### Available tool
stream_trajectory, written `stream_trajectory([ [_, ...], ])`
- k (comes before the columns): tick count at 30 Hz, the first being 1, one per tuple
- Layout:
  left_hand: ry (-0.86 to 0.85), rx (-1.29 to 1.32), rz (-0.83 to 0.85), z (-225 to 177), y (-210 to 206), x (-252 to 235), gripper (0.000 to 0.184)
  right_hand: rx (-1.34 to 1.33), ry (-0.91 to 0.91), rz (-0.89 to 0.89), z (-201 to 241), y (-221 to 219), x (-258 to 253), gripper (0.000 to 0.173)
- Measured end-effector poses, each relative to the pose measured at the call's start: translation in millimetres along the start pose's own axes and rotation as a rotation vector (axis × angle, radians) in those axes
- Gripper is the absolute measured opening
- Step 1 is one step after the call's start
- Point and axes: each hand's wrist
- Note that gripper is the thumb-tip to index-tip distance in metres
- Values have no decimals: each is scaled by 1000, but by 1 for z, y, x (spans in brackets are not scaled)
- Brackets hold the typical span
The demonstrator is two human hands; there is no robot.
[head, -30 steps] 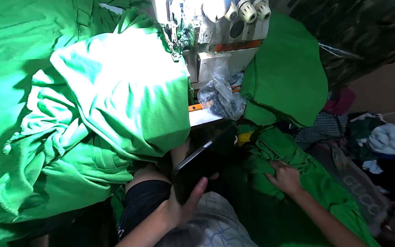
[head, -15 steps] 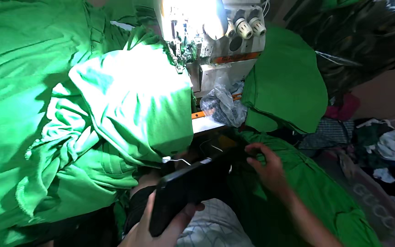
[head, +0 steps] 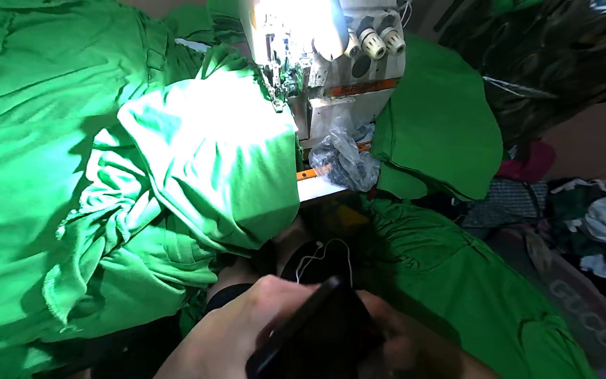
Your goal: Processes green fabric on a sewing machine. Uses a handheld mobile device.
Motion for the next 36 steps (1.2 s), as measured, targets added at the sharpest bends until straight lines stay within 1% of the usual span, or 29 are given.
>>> stream_trajectory([
  [2, 20, 98, -69, 8, -4, -10, 47, -169, -7, -39, -12, -1, 5, 40],
  [4, 100, 251, -80, 23, -2, -16, 40, -425, -20, -157, -32, -8, 12, 37],
  [5, 166, 284, -51, 37, 2, -16, 43, -545, -50, -243, -40, -13, 15, 34],
  [7, 329, 255, -32, 63, 8, -13, 60, -643, -151, -439, -43, -23, 19, 30],
  [8, 391, 191, -29, 74, 7, -10, 74, -665, -186, -504, -41, -24, 21, 31],
  [9, 445, 157, -12, 84, 5, -4, 90, -646, -233, -585, -36, -26, 24, 29],
  [10, 507, 162, -19, 95, -1, 2, 100, -610, -284, -671, -30, -26, 28, 27],
  [11, 585, 191, -30, 107, -9, 9, 107, -577, -328, -752, -25, -24, 33, 26],
  [12, 645, 227, 3, 119, -15, 16, 107, -554, -373, -837, -21, -21, 37, 23],
  [13, 683, 241, 88, 129, -20, 20, 95, -545, -423, -929, -15, -18, 41, 21],
  [15, 747, 172, 352, 151, -29, 15, 67, -501, -545, -1134, -5, -7, 42, 17],
  [16, 798, 83, 470, 161, -39, 8, 67, -468, -617, -1223, -1, 1, 39, 17],
  [17, 837, -17, 552, 171, -50, 2, 67, -457, -681, -1292, 2, 12, 37, 18],
  [18, 848, -98, 574, 179, -60, -4, 61, -464, -727, -1344, 2, 25, 35, 18],
  [19, 864, -145, 567, 186, -67, -9, 50, -480, -752, -1380, 0, 39, 34, 17],
  [20, 879, -162, 551, 192, -70, -15, 40, -486, -761, -1409, -4, 54, 34, 16],
  [21, 899, -163, 532, 198, -68, -22, 35, -481, -756, -1433, -8, 69, 34, 15],
  [23, 961, -129, 420, 207, -62, -38, 32, -480, -710, -1495, -14, 98, 37, 12],
  [24, 1016, -55, 293, 208, -59, -48, 33, -487, -669, -1519, -15, 110, 39, 11],
  [26, 1137, 221, -73, 212, -58, -75, 39, -463, -613, -1549, -14, 136, 44, 12],
  [27, 1165, 370, -265, 213, -56, -93, 39, -444, -598, -1549, -14, 149, 46, 13],
  [28, 1157, 453, -431, 212, -55, -111, 34, -426, -592, -1544, -15, 158, 48, 14],
  [29, 1133, 492, -554, 209, -53, -130, 31, -416, -591, -1536, -16, 166, 51, 15],
  [30, 1133, 490, -632, 205, -51, -150, 26, -410, -598, -1521, -17, 173, 54, 17],
  [31, 1163, 431, -615, 203, -48, -163, 29, -413, -602, -1509, -19, 178, 57, 19],
  [32, 1197, 271, -473, 206, -46, -170, 34, -417, -600, -1497, -23, 183, 59, 18],
  [34, 1232, -102, -75, 216, -41, -174, 42, -349, -616, -1469, -34, 191, 60, 16],
  [35, 1241, -223, 62, 220, -39, -174, 44, -301, -622, -1463, -41, 194, 59, 16],
  [36, 1253, -300, 156, 223, -37, -172, 46, -253, -622, -1463, -49, 198, 58, 18],
])
Point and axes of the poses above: each hand's wrist, its own x-axis away from the middle knuckle, its own y-axis out of the back of the hand, z = x × y, and after that the axes turned 4 degrees about z, right-handed
